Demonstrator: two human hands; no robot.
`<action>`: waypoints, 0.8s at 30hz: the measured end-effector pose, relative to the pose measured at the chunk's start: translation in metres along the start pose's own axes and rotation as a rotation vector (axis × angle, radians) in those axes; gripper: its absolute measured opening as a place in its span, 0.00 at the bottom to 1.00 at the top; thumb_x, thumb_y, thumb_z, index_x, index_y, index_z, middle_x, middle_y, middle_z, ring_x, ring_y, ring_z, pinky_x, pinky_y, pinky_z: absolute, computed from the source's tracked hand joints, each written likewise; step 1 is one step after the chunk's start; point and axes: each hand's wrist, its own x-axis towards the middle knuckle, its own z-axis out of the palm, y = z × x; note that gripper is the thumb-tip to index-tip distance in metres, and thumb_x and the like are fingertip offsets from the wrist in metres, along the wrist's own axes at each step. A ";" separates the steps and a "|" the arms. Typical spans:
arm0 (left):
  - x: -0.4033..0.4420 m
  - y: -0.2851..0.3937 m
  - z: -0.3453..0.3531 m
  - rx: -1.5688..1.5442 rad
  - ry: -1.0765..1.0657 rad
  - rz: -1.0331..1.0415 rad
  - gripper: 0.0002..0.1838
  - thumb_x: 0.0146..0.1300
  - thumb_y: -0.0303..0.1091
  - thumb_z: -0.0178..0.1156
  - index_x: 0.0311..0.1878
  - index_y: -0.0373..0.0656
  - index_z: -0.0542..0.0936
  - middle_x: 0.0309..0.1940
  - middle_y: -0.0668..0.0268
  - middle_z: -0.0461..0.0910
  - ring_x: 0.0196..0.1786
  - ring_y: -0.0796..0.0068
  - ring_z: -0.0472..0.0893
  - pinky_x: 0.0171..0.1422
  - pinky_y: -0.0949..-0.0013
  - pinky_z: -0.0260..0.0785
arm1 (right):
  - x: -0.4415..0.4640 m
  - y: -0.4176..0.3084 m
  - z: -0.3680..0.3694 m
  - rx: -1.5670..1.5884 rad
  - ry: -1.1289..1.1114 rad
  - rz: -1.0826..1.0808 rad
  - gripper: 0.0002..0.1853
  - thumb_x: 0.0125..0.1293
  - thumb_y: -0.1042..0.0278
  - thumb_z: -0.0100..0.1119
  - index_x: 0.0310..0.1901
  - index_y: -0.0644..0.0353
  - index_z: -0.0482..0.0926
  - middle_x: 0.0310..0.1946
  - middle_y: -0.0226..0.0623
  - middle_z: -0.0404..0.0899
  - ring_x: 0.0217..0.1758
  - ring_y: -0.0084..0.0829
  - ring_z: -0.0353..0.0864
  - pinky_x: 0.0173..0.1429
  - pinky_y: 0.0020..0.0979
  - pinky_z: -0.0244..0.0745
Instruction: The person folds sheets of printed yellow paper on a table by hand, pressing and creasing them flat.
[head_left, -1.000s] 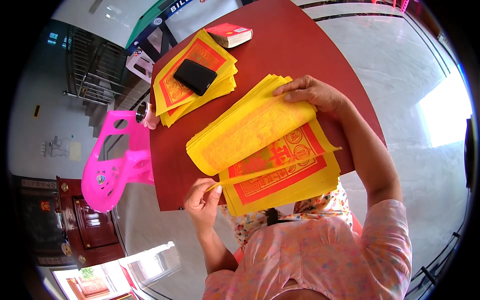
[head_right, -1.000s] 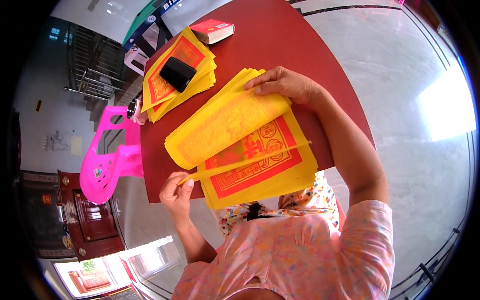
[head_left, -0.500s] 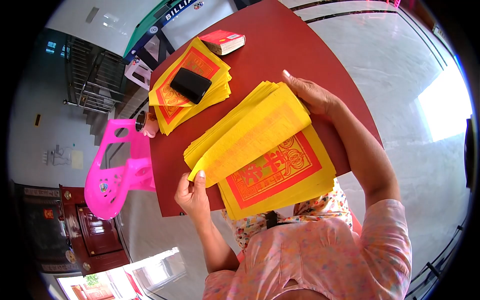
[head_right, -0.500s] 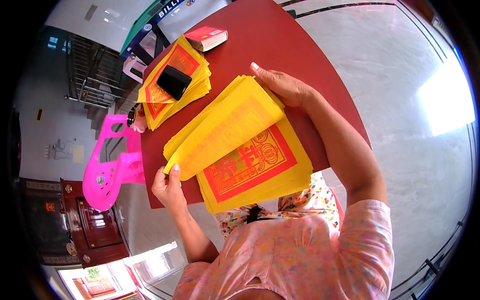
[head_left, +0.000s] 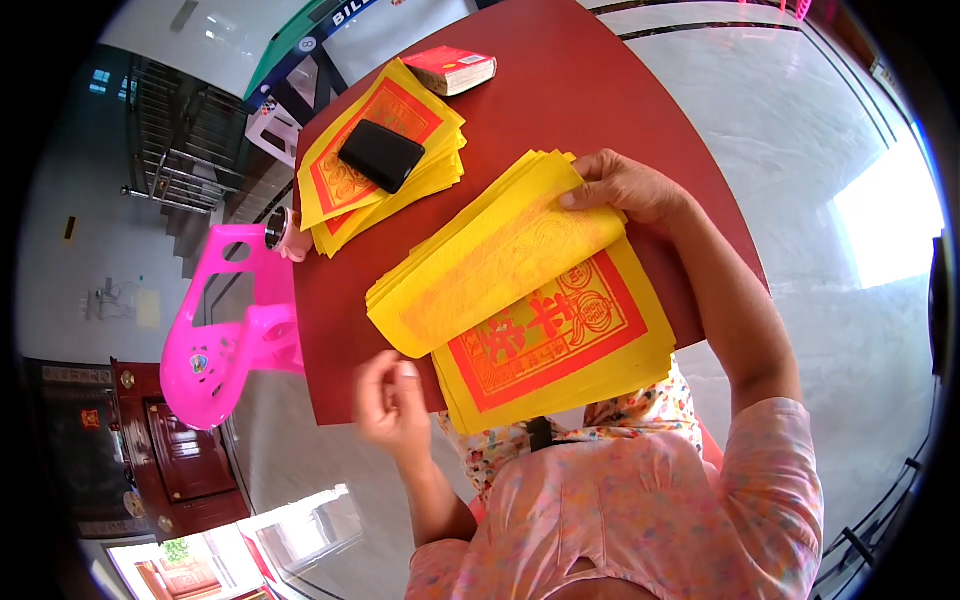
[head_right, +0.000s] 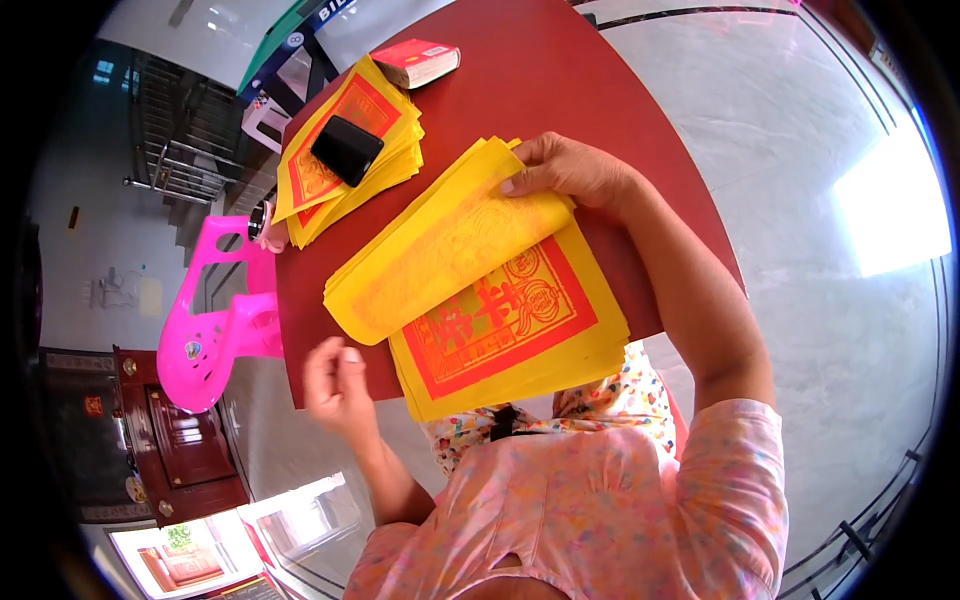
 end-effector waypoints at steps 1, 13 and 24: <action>-0.002 0.006 -0.007 0.061 -0.258 -0.008 0.10 0.56 0.23 0.64 0.42 0.36 0.80 0.39 0.63 0.78 0.37 0.78 0.76 0.38 0.76 0.69 | 0.001 0.002 0.000 -0.001 -0.005 0.007 0.17 0.59 0.71 0.64 0.49 0.68 0.79 0.41 0.38 0.84 0.42 0.25 0.83 0.51 0.27 0.77; -0.013 0.015 -0.004 0.350 -0.962 0.302 0.31 0.41 0.36 0.73 0.54 0.44 0.78 0.54 0.58 0.68 0.59 0.54 0.66 0.63 0.53 0.60 | 0.009 0.010 0.002 0.065 0.025 -0.198 0.34 0.62 0.82 0.55 0.69 0.48 0.61 0.62 0.33 0.70 0.59 0.25 0.74 0.64 0.28 0.71; -0.010 0.021 0.001 0.366 -0.941 0.319 0.31 0.37 0.34 0.73 0.51 0.42 0.79 0.51 0.57 0.70 0.56 0.53 0.68 0.61 0.54 0.62 | 0.006 0.009 0.002 0.011 0.012 -0.131 0.29 0.62 0.74 0.59 0.65 0.55 0.67 0.58 0.35 0.73 0.56 0.24 0.75 0.63 0.25 0.69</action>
